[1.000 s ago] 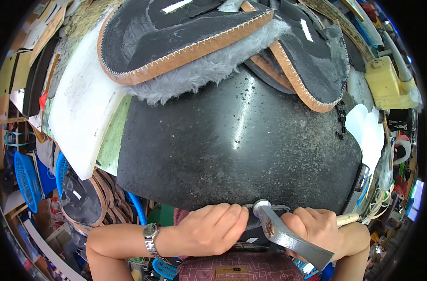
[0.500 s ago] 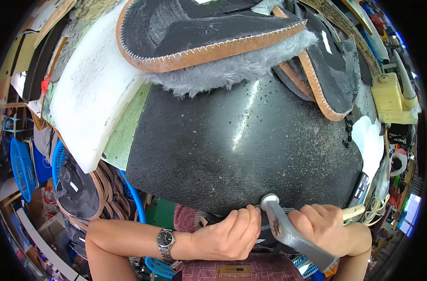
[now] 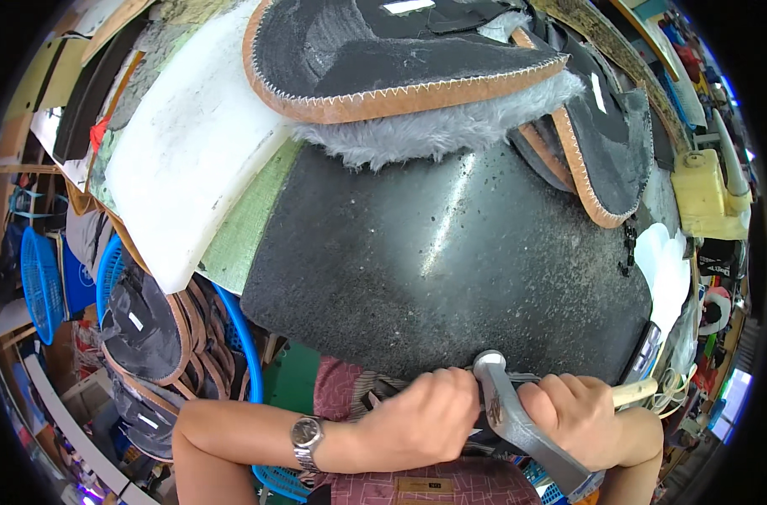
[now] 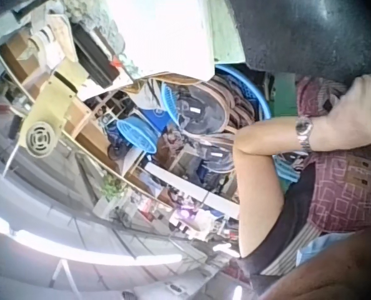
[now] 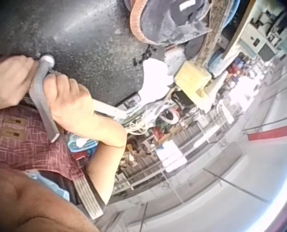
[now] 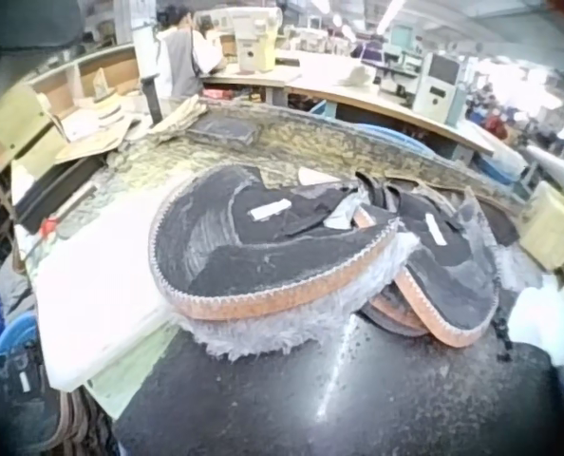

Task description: The person assembles footwear components by hand, attaching white foam padding to black leather-like pieces using adhesive strips. They repeatedly peel backing, align, and press the foam onto the pieces, then use a hammer and punch tool to drive fasteners into the edges of the components. The work is performed on a cluttered workbench in a workshop setting.

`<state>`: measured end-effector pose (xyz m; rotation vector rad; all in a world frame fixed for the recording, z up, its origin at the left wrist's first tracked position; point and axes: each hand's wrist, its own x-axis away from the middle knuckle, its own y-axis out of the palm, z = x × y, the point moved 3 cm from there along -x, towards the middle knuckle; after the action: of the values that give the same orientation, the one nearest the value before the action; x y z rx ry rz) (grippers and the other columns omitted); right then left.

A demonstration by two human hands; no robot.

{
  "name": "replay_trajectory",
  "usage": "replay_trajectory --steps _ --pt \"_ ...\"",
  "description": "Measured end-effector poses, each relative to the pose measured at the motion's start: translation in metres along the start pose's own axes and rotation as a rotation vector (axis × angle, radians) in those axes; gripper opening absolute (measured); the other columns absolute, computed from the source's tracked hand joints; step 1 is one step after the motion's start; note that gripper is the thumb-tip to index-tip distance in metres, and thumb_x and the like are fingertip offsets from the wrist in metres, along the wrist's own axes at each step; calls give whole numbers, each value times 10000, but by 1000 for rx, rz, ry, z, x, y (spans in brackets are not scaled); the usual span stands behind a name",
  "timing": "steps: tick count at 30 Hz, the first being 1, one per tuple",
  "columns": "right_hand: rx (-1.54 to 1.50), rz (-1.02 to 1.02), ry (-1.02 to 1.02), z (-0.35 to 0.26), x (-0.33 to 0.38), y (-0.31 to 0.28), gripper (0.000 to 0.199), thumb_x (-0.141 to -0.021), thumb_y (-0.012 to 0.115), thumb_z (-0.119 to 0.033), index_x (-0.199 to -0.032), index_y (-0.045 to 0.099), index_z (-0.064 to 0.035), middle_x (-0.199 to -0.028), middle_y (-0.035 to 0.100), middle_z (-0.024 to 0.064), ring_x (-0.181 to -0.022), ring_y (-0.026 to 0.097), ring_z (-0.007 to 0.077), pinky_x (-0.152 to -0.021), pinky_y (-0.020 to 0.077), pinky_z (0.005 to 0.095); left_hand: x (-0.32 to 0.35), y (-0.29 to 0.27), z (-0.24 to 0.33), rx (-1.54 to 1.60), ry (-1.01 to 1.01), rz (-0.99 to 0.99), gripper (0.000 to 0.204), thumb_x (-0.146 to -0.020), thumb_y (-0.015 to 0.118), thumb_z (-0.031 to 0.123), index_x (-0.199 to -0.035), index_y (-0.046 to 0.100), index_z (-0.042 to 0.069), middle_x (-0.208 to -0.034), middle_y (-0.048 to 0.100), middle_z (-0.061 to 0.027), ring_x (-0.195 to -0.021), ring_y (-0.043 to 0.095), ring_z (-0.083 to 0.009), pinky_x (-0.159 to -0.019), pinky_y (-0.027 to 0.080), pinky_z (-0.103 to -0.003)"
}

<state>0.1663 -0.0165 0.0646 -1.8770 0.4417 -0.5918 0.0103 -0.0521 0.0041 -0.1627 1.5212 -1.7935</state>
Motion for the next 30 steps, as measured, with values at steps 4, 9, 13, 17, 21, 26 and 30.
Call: replay_trajectory --steps 4,9,13,17,21,26,30 --pt "-19 13 37 1 5 8 302 -615 577 -161 -867 497 -17 -613 375 0 -454 455 88 -354 329 232 14 3 1 -77 -283 87 209 -728 610 140 -866 657 -10 -828 576 -47 -702 526 -143 -593 399 -254" --pt "-22 43 62 1 10 12 309 -623 577 -164 -882 492 -20 -615 377 1 -450 454 85 -350 326 231 20 13 7 124 -461 245 229 -682 694 153 -887 670 53 -788 560 11 -640 490 -116 -610 368 -264" --pt "-17 45 53 1 7 9 297 -631 576 -164 -880 497 -23 -615 389 0 -450 459 88 -352 329 230 18 9 12 35 -339 223 215 -709 603 111 -886 670 9 -783 556 -19 -675 502 -122 -590 366 -240" --pt "-60 29 -17 10 1 1 277 -631 570 -156 -868 511 -26 -603 397 -6 -453 463 89 -355 326 226 13 8 16 -192 -153 153 174 -734 604 109 -836 679 -12 -719 527 -14 -636 479 -127 -565 357 -232" --pt "7 51 -103 9 -5 -4 260 -605 566 -153 -831 529 -30 -584 386 -16 -453 463 86 -359 314 218 12 14 20 -362 -55 159 138 -713 613 99 -772 679 -8 -657 499 -4 -621 452 -116 -575 348 -227" --pt "22 88 -139 9 -14 -11 237 -576 557 -161 -776 521 -39 -567 354 -28 -432 425 80 -360 305 219 13 17 25 -434 -44 152 129 -694 616 111 -750 679 13 -638 494 1 -630 461 -117 -605 370 -251" --pt "22 4 -196 9 -12 -3 257 -577 557 -165 -792 528 -26 -568 362 -24 -425 413 79 -359 303 225 11 16 26 -448 -29 122 128 -693 624 122 -745 676 17 -664 528 -7 -677 503 -122 -635 402 -268"
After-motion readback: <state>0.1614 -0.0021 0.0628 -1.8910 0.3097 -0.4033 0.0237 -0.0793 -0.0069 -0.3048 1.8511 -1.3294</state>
